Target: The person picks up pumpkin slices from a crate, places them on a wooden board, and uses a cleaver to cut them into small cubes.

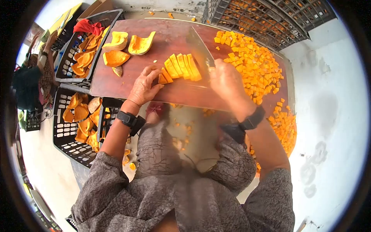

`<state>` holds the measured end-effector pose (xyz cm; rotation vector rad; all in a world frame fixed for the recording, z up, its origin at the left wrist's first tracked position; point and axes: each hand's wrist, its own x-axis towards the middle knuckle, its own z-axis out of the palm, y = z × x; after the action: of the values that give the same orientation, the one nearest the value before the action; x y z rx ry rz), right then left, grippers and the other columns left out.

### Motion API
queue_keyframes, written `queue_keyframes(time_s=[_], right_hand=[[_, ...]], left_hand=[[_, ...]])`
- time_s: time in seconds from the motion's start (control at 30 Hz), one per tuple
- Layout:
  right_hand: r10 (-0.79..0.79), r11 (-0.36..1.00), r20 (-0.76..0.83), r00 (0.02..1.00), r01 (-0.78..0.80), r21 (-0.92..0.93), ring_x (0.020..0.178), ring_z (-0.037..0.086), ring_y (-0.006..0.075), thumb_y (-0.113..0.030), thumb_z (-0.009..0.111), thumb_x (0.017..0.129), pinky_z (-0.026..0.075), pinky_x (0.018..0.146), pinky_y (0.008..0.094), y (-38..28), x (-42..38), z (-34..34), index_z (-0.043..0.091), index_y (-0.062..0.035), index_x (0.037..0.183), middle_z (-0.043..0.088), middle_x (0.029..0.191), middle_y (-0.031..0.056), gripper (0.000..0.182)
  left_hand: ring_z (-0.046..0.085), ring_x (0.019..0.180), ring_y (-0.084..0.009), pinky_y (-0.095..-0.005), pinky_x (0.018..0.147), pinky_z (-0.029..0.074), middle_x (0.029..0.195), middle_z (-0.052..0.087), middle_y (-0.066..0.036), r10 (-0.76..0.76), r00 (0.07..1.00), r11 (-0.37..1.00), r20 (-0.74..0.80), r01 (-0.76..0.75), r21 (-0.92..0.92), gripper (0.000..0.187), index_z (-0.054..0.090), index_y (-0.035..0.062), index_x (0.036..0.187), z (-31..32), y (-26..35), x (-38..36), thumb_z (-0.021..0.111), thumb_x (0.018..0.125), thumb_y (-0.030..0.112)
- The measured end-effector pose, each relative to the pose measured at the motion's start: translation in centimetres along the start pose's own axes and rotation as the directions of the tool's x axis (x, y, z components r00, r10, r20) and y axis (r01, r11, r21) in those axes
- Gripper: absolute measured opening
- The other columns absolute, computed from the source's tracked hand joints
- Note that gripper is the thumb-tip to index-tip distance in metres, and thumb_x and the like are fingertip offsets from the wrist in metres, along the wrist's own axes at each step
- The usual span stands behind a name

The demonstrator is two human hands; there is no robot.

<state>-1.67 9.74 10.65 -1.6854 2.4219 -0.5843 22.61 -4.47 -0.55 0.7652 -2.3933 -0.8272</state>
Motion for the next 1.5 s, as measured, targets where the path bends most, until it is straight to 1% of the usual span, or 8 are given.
queue_keyframes(time_s=[0.23, 0.47, 0.8, 1.1, 1.17, 1.3, 1.37, 1.5], right_hand=[[0.143, 0.986, 0.052, 0.988, -0.138, -0.097, 0.083, 0.063, 0.0441, -0.02, 0.058, 0.09, 0.05, 0.073, 0.0515, 5.1, -2.9, 0.2, 0.059, -0.0014, 0.096, 0.064, 0.083, 0.0244, 0.02], [0.219, 0.976, 0.1, 0.971, -0.216, -0.043, 0.084, 0.064, 0.0428, -0.021, 0.063, 0.086, 0.051, 0.076, 0.0508, 6.4, -3.7, 2.3, 0.056, -0.0006, 0.097, 0.066, 0.086, 0.0234, 0.024], [0.237, 0.969, 0.023, 0.971, -0.238, 0.073, 0.083, 0.065, 0.0418, -0.017, 0.062, 0.085, 0.051, 0.075, 0.0491, 7.3, -5.2, 3.1, 0.05, 0.0022, 0.096, 0.065, 0.082, 0.0237, 0.025], [0.177, 0.983, 0.061, 0.982, -0.18, 0.044, 0.076, 0.064, 0.0428, -0.012, 0.058, 0.088, 0.05, 0.068, 0.0507, 6.2, -5.8, 3.4, 0.047, 0.0002, 0.096, 0.063, 0.076, 0.0236, 0.018], [0.141, 0.99, 0.072, 0.987, -0.14, -0.025, 0.071, 0.064, 0.0414, -0.011, 0.058, 0.088, 0.05, 0.065, 0.0496, 5.9, -5.7, 3.7, 0.047, -0.0005, 0.093, 0.063, 0.07, 0.0209, 0.016], [0.083, 0.996, 0.077, 0.994, -0.08, -0.041, 0.068, 0.064, 0.041, -0.012, 0.058, 0.089, 0.05, 0.063, 0.0495, 5.2, -5.8, 3.9, 0.047, -0.0006, 0.093, 0.063, 0.067, 0.0196, 0.016], [0.116, 0.991, 0.107, 0.987, -0.108, -0.081, 0.069, 0.064, 0.0408, -0.013, 0.058, 0.089, 0.05, 0.064, 0.0498, 5.0, -5.6, 3.8, 0.047, -0.0008, 0.092, 0.064, 0.069, 0.0202, 0.016], [0.105, 0.993, 0.079, 0.991, -0.101, -0.055, 0.071, 0.064, 0.0407, -0.015, 0.058, 0.09, 0.05, 0.065, 0.0505, 5.1, -5.6, 4.0, 0.047, -0.0006, 0.094, 0.064, 0.07, 0.0208, 0.019]], left_hand=[[0.04, 0.133, -0.0396, -0.0457, 0.11, 0.036, 0.145, 0.042, -0.018, 0.309, 0.942, 0.932, 0.133, -0.328, 0.152, 0.064, 0.058, 0.008, 0.125, 0.0, 2.7, 4.5, 0.081, 0.068, 0.024], [0.03, 0.142, -0.0376, -0.0516, 0.113, 0.031, 0.151, 0.039, -0.012, 0.332, 0.822, 0.849, 0.463, -0.475, 0.233, 0.067, 0.057, 0.0143, 0.131, 3.7, 3.6, 9.3, 0.08, 0.07, 0.03], [0.045, 0.128, -0.0317, -0.0524, 0.101, 0.038, 0.135, 0.052, -0.007, 0.301, 0.851, 0.812, 0.43, -0.465, 0.353, 0.059, 0.057, 0.0215, 0.13, 5.2, 3.8, 9.5, 0.075, 0.076, 0.033], [0.049, 0.122, -0.033, -0.0543, 0.096, 0.04, 0.13, 0.054, -0.008, 0.076, 0.972, 0.819, 0.222, -0.188, 0.542, 0.049, 0.059, 0.0217, 0.126, 5.8, 4.9, 7.5, 0.07, 0.081, 0.036], [0.05, 0.12, -0.033, -0.0552, 0.098, 0.037, 0.13, 0.054, -0.009, 0.003, 0.992, 0.83, 0.123, -0.071, 0.554, 0.054, 0.058, 0.021, 0.127, 6.4, 4.3, 7.4, 0.07, 0.08, 0.043], [0.046, 0.128, -0.0358, -0.0559, 0.105, 0.031, 0.138, 0.05, -0.01, -0.023, 0.981, 0.841, 0.19, -0.084, 0.535, 0.072, 0.052, 0.0207, 0.136, 4.9, 4.7, 7.0, 0.072, 0.074, 0.054], [0.035, 0.138, -0.038, -0.0551, 0.111, 0.024, 0.148, 0.042, -0.012, 0.116, 0.97, 0.804, 0.214, -0.218, 0.554, 0.095, 0.043, 0.0169, 0.145, 3.7, 3.7, 6.5, 0.072, 0.068, 0.064], [0.023, 0.145, -0.0382, -0.0592, 0.112, 0.022, 0.156, 0.03, -0.012, 0.176, 0.947, 0.855, 0.27, -0.283, 0.435, 0.105, 0.036, 0.0193, 0.149, 0.8, 1.1, 4.3, 0.079, 0.061, 0.057]])
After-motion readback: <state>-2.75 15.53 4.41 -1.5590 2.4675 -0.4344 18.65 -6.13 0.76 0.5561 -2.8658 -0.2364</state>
